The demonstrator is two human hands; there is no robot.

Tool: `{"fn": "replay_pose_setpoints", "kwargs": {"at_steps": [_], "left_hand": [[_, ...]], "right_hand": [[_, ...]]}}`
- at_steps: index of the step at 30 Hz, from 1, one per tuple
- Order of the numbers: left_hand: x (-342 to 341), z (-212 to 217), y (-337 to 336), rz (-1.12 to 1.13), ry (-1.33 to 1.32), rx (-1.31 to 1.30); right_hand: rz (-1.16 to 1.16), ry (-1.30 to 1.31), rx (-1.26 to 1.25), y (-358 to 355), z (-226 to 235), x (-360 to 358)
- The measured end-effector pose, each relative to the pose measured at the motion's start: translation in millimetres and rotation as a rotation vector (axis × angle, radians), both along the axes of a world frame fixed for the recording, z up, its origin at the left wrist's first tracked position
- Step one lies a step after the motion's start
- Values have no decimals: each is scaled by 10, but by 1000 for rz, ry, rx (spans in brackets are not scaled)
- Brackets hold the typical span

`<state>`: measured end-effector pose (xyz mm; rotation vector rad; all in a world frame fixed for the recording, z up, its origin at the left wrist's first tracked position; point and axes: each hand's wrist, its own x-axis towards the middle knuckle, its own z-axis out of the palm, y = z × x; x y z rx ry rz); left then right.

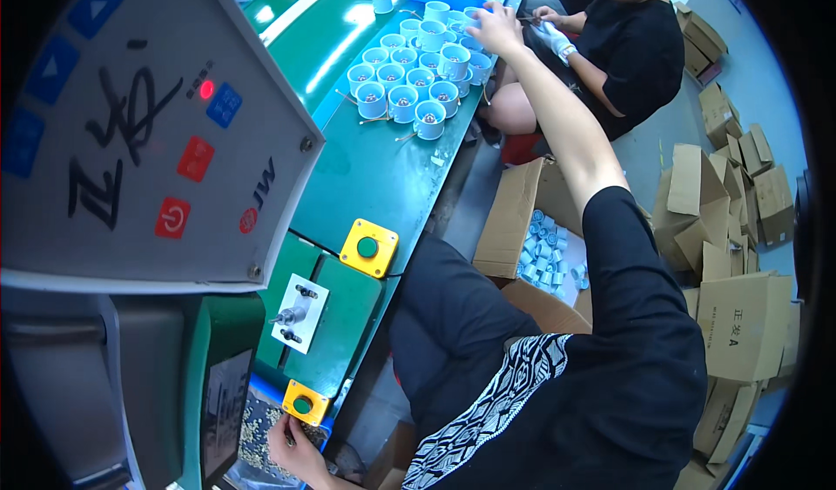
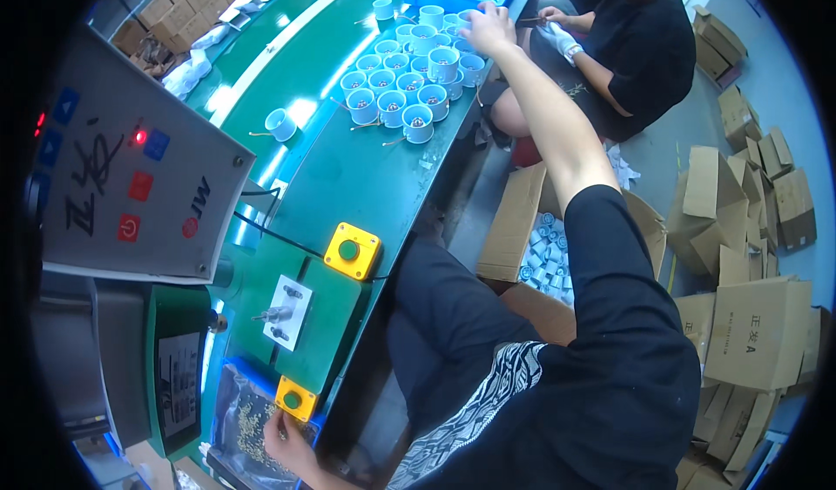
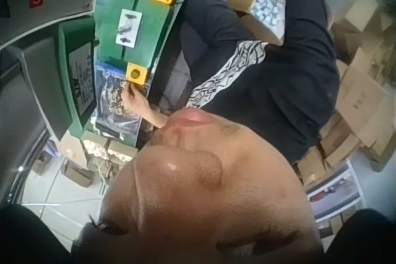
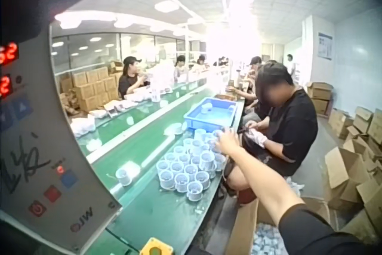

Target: Operating a machine to package small components into blue containers and then placing them into boxes.

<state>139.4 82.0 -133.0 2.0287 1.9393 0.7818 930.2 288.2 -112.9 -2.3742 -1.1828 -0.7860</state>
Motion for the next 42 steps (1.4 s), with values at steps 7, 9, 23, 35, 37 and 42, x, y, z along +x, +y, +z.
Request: {"fn": "replay_pose_setpoints", "kwargs": {"at_steps": [7, 9, 23, 35, 37, 42], "left_hand": [[88, 43, 88, -14, -25, 2], [112, 40, 88, -73, -39, 7], [27, -5, 22, -43, -34, 31], [-80, -71, -6, -29, -36, 52], [-35, -24, 20, -2, -17, 27], [34, -12, 72, -42, 47, 106]], "right_hand": [[344, -16, 439, 51, 90, -572], [358, -40, 575, -137, 126, -674], [492, 267, 304, -493, -260, -305], [522, 138, 381, -440, 124, -141], [527, 308, 672, -470, 189, -226], [1027, 816, 1043, -1016, 491, -2531]]}}
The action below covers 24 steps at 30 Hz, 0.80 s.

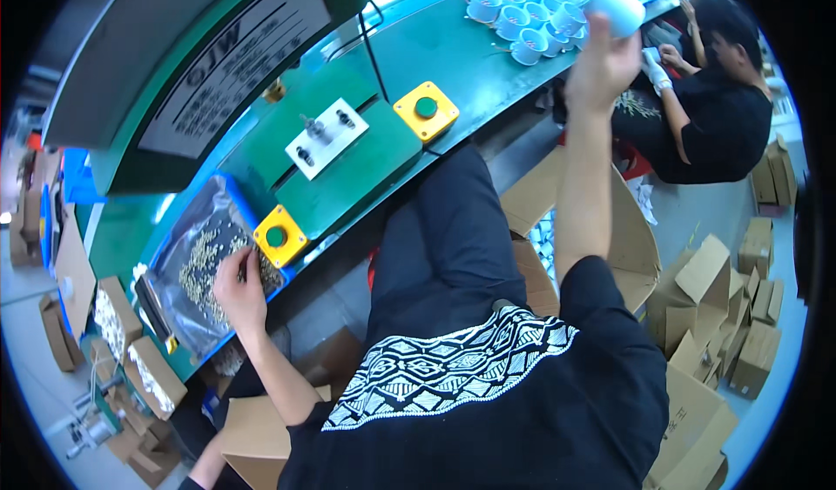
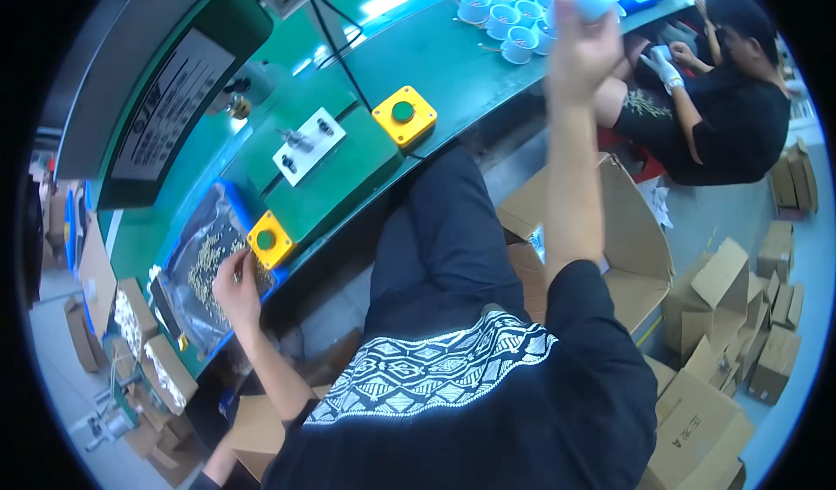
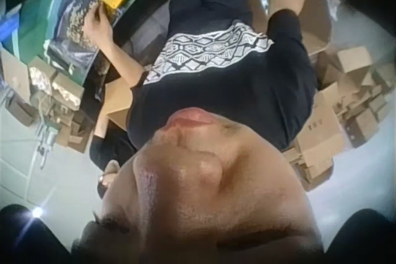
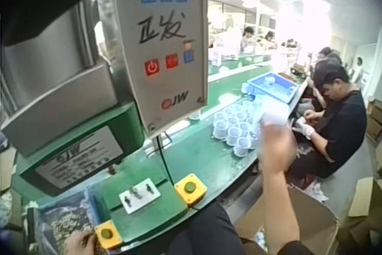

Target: Operating a machine to package small components into blue containers and then placing them into boxes.

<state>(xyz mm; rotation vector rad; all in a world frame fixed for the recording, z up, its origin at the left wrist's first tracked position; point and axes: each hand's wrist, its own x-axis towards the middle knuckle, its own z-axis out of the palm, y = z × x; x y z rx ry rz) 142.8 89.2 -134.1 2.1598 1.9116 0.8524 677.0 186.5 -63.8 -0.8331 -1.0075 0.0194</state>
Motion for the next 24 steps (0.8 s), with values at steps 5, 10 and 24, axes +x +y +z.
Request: {"fn": "replay_pose_setpoints", "kwargs": {"at_steps": [5, 10, 24], "left_hand": [[21, 18, -27, 21, -89, -4], [-7, -1, -49, 54, -130, -18], [-47, -13, -56, 53, -105, 26]], "right_hand": [[317, -313, -23, -258, -270, -1805], [285, -347, -209, -223, -279, -2381], [116, -576, -262, -99, -209, -2399]]}}
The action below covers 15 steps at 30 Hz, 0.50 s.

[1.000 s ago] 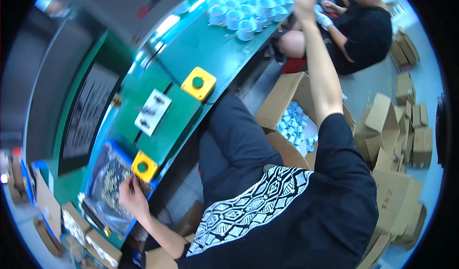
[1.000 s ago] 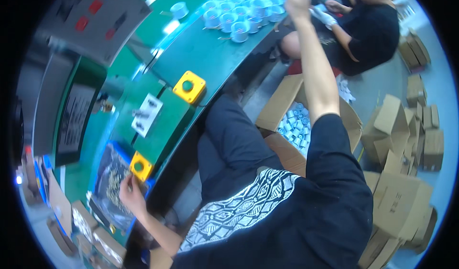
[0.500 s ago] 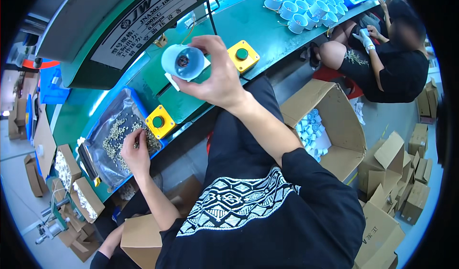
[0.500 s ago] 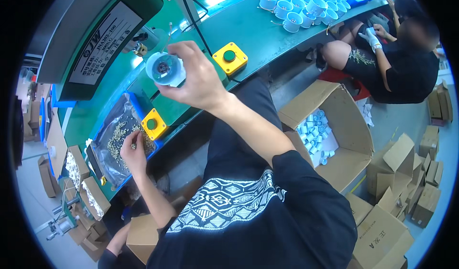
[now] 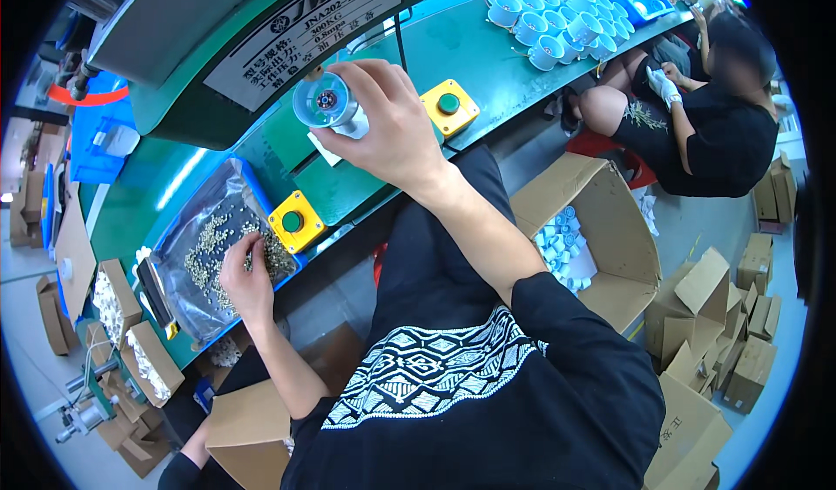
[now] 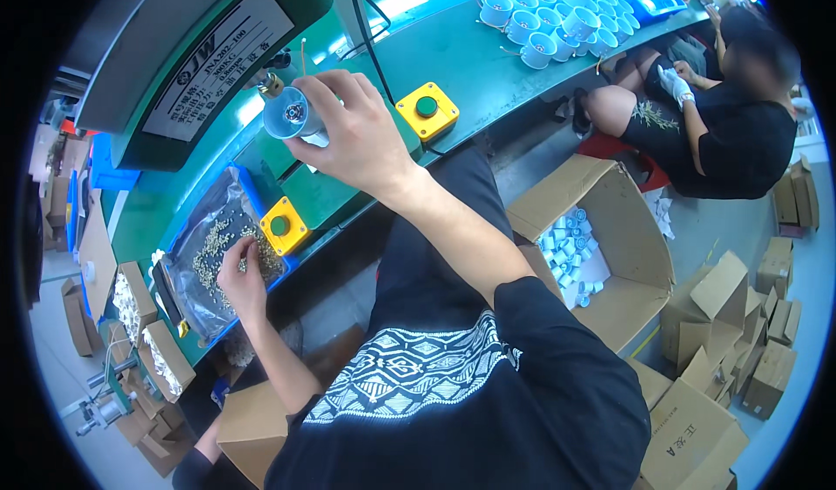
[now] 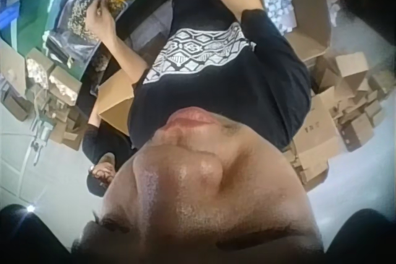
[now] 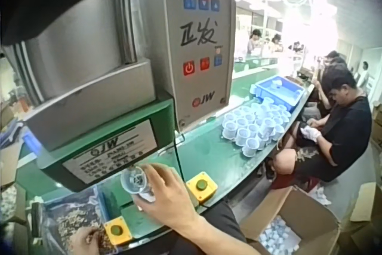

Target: Operating a machine to package small components into blue containers and then placing them into boxes.

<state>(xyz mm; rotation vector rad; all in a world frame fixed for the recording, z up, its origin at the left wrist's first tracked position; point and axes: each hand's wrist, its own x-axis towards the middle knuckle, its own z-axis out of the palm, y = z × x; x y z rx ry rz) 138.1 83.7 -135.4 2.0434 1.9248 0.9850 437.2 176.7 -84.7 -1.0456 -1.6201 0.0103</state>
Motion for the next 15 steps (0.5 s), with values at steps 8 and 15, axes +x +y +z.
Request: {"fn": "replay_pose_setpoints", "kwargs": {"at_steps": [8, 15], "left_hand": [[30, 99, -2, -18, -44, -100], [550, 172, -81, -383, 100, 254]], "right_hand": [[-32, 16, -100, -222, -74, 199], [-193, -2, -47, -321, -856, 963]]}}
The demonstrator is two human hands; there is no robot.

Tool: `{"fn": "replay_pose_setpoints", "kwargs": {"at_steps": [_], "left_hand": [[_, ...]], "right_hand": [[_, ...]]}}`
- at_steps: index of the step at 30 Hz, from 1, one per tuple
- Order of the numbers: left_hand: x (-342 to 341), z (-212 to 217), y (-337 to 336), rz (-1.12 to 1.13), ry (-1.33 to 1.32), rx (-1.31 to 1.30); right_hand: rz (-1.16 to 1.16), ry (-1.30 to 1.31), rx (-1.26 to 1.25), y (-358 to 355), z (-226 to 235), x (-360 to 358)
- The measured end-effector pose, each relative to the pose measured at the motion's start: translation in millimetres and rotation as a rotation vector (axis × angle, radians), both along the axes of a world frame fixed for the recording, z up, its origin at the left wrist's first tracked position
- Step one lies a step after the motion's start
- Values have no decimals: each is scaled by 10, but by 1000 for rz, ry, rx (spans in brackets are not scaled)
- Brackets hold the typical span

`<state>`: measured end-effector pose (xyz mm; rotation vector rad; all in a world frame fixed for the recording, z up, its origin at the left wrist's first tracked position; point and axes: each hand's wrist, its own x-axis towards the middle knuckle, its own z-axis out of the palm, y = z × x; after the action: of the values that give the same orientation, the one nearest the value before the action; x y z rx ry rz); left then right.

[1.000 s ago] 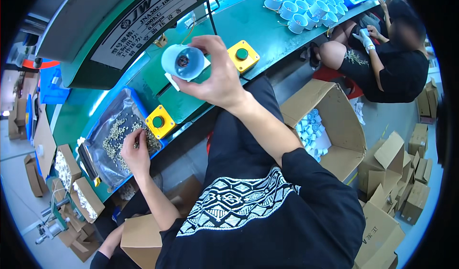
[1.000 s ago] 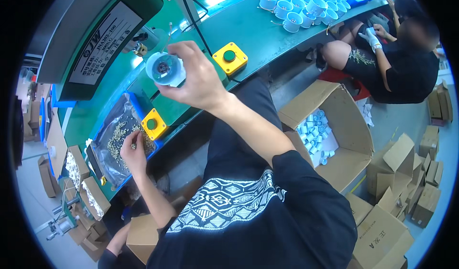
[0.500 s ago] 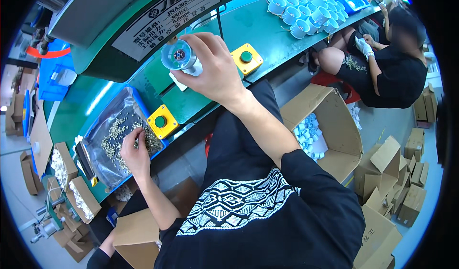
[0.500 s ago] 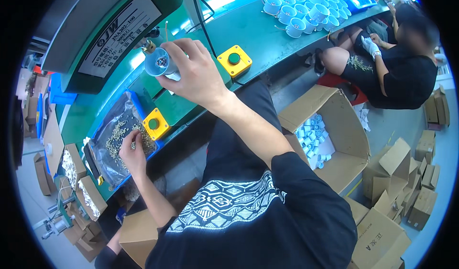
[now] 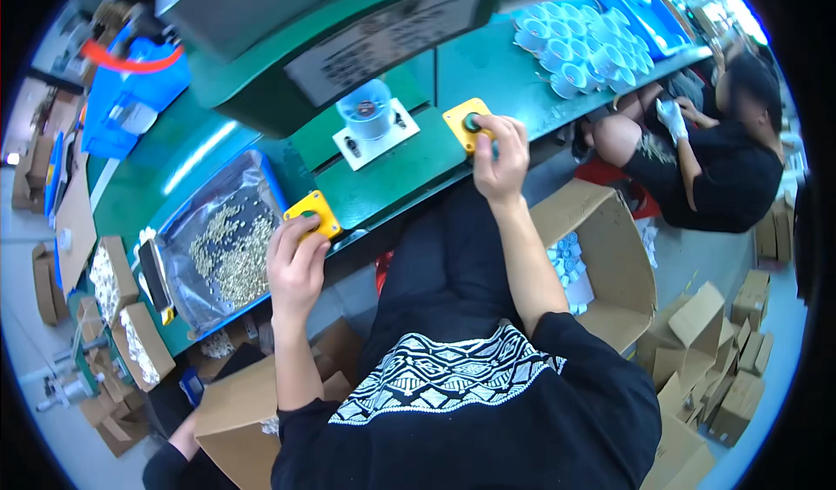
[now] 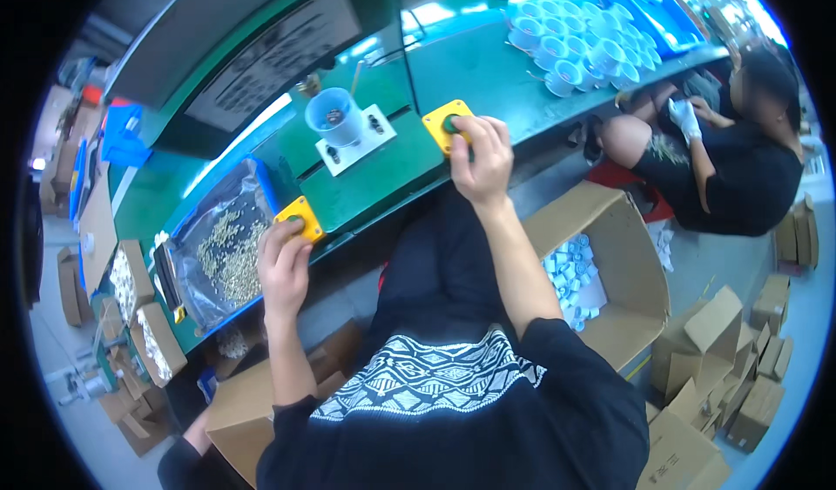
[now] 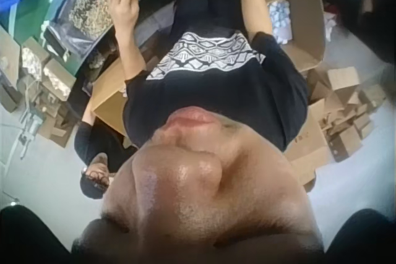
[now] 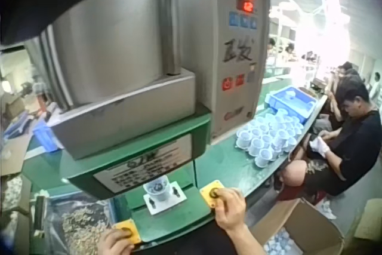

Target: Operating a machine to package small components into blue containers and then placing them into boxes.

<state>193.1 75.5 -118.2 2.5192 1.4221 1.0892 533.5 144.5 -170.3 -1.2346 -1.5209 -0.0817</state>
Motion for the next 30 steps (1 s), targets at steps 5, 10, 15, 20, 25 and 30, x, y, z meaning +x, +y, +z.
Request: {"fn": "replay_pose_setpoints", "kwargs": {"at_steps": [5, 10, 15, 20, 25, 30], "left_hand": [[70, -114, 142, 36, -47, -16], [-39, -95, 161, 44, -198, -35], [-85, -152, 229, 28, -323, -37], [16, -242, 203, 28, -694, -76], [-105, -158, 98, 1, -354, -94], [-54, -134, 129, -58, -412, -145]], "right_hand": [[-24, -179, 155, 105, -141, 121], [-32, -76, 159, 53, 76, -154], [523, 153, -55, -265, 596, -945], [1071, -336, -107, 9, 1276, -2477], [1376, -783, -300, 663, 1245, -4366], [1347, -974, -83, 1159, 598, -5624]]}}
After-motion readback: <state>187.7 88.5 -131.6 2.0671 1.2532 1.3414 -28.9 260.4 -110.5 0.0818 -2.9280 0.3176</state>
